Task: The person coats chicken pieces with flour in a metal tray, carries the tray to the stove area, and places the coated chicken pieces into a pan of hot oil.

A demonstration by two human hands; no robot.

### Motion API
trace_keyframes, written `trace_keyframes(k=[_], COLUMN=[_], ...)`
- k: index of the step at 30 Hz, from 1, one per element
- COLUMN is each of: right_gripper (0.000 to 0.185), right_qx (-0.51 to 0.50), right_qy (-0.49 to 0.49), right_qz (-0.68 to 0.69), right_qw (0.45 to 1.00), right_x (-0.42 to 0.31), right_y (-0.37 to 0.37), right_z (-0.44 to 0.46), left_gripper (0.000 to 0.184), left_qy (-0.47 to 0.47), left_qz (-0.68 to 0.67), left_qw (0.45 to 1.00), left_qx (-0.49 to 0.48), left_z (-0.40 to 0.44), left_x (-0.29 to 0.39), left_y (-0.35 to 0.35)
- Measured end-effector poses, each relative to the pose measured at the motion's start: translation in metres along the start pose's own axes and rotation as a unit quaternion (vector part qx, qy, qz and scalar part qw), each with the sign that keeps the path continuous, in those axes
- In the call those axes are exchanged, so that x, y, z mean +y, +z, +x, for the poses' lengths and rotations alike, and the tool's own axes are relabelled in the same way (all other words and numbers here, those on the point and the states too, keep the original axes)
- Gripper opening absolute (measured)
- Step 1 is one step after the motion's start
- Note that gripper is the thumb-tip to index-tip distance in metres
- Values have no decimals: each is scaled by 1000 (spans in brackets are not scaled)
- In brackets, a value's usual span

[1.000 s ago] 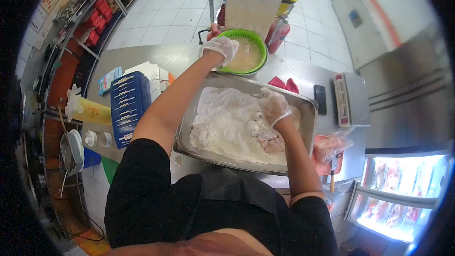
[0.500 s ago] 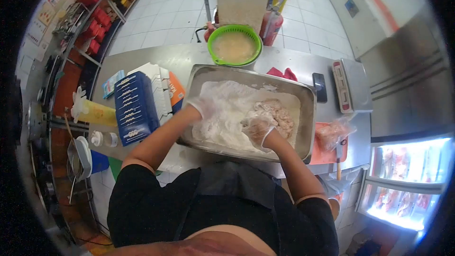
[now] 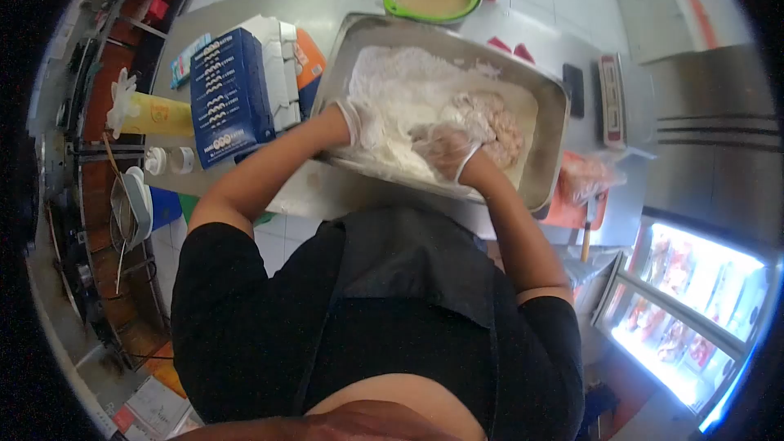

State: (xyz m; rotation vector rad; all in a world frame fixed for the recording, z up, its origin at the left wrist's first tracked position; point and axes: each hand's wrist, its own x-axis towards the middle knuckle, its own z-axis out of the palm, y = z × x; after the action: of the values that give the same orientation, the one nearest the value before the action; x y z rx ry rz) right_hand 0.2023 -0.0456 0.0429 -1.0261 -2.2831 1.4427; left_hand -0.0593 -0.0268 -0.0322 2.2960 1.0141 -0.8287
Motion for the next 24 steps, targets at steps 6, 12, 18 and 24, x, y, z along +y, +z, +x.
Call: trace_keyframes(k=[6, 12, 18, 24], right_gripper=[18, 17, 18, 33], right_qx=[-3, -8, 131, 122], right_qy=[-49, 89, 30, 70], right_qz=[-91, -66, 323, 18], right_qw=[995, 994, 937, 990], right_x=[36, 47, 43, 53], right_y=[-8, -5, -13, -21], right_z=[-16, 36, 49, 65], left_gripper=[31, 19, 14, 25], left_qy=[117, 150, 120, -28], left_qz=[37, -399, -319, -365], left_qw=[987, 875, 880, 887], left_qx=[105, 228, 330, 281], left_z=[6, 30, -1, 9], left_x=[-6, 1, 6, -6], left_y=[-34, -31, -35, -28])
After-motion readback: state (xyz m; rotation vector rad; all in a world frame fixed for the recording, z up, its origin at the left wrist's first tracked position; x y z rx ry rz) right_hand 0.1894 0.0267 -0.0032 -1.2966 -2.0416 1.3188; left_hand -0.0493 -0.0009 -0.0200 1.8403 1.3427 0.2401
